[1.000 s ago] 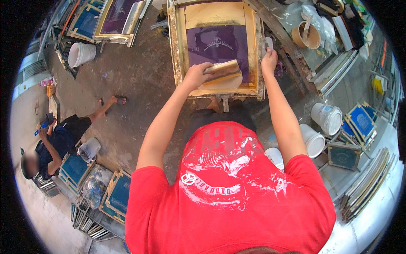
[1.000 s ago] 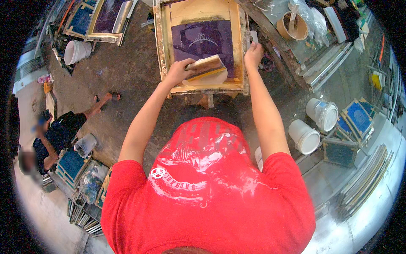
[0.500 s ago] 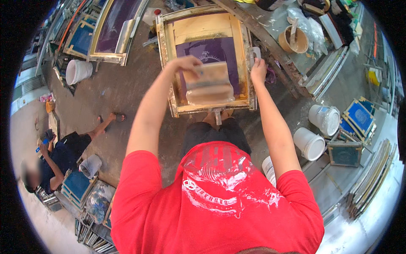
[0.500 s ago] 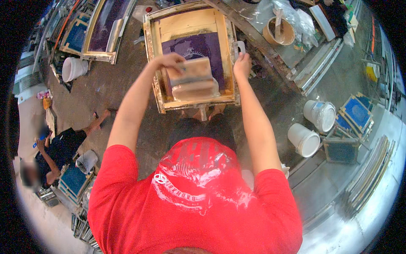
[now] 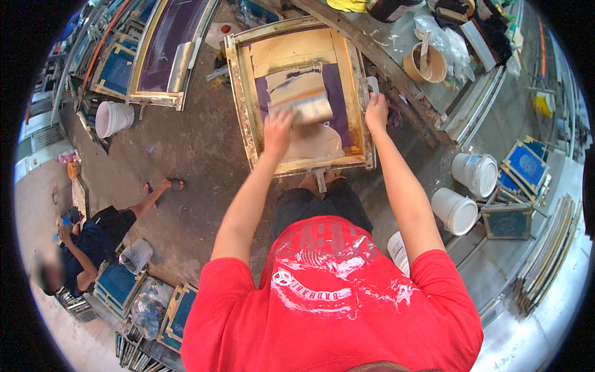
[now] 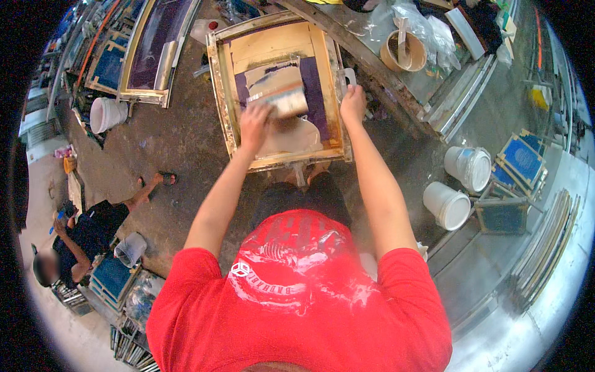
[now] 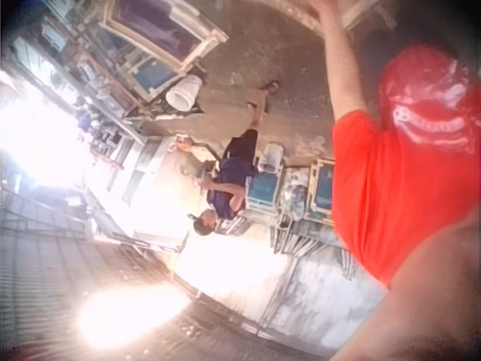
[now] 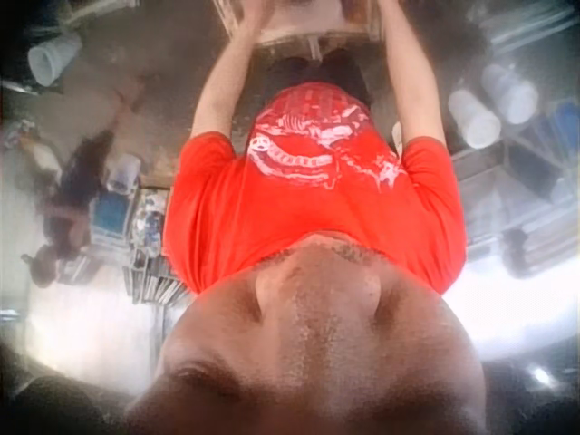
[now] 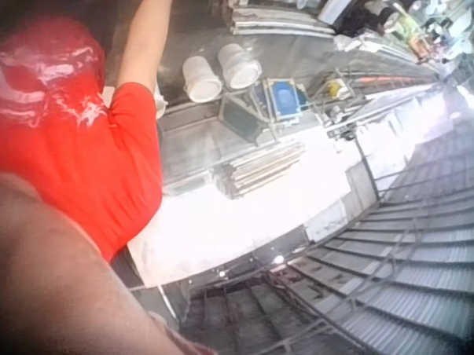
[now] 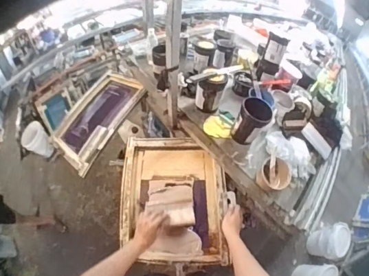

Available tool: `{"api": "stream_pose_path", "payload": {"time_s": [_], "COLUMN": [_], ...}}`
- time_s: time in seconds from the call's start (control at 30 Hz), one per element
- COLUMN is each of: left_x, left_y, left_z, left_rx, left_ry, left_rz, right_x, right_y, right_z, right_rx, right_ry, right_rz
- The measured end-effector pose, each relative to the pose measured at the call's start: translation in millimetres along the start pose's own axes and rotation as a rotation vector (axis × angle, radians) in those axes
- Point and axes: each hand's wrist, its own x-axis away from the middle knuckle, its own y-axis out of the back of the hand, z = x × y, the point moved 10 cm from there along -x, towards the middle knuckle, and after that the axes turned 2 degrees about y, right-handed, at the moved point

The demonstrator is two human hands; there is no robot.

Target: The person prepares a screen printing frame by pouring and spreading ink with a squeegee. They then move to a conveyor belt and pull the squeegee across the screen to print a design onto a garment.

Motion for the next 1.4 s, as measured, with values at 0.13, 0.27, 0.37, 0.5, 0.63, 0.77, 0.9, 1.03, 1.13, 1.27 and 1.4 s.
{"api": "stream_pose_path", "payload": {"time_s": [0.13, 0.27, 0.37, 0.5, 0.63, 0.77, 0.9, 1.03, 1.13, 1.27, 1.4], "left_x": [78.9, 85.8, 67.4, 59.6, 135.6, 143.0, 174.7, 207.6, 207.3, 197.8, 192.4], "left_y": [0.8, 41.7, 64.9, 70.3, 1.0, -24.2, 20.7, 73.8, 116.1, 199.7, 284.1], "left_z": [-40.2, -46.3, -3.1, 80.5, 178.4, 151.3, 124.2, 118.3, 111.7, 130.3, 169.5], "left_rx": [0.022, 0.226, 0.401, 0.166, 0.664, 1.137, 1.124, 1.132, 1.3, 1.316, 1.393], "left_ry": [-0.089, 0.003, 0.214, 0.367, 1.048, 1.225, 1.256, 1.229, 1.166, 1.099, 0.906], "left_rz": [0.136, 0.114, -0.028, -0.321, -0.301, -0.168, -0.156, -0.123, -0.18, -0.239, -0.352], "right_x": [-1.6, -8.3, -21.4, -28.8, -26.4, -40.0, 3.9, 55.8, 70.0, 80.6, 99.9], "right_y": [-1.9, -5.3, -5.2, 0.1, -9.6, -12.1, -5.0, 7.0, 12.2, 21.5, 39.3], "right_z": [-1.6, -2.5, -9.5, 17.8, 34.2, 0.5, -14.7, 3.4, 31.8, 99.3, 201.3], "right_rx": [-0.022, 0.067, 0.058, -0.111, -0.253, -0.453, -0.576, -0.67, -0.724, -0.763, -0.768], "right_ry": [-0.019, -0.029, 0.007, 0.117, 0.009, 0.031, -0.184, -0.232, -0.248, -0.171, -0.111], "right_rz": [0.026, 0.092, 0.078, 0.034, 0.219, 0.223, 0.307, 0.31, 0.337, 0.289, 0.294]}}
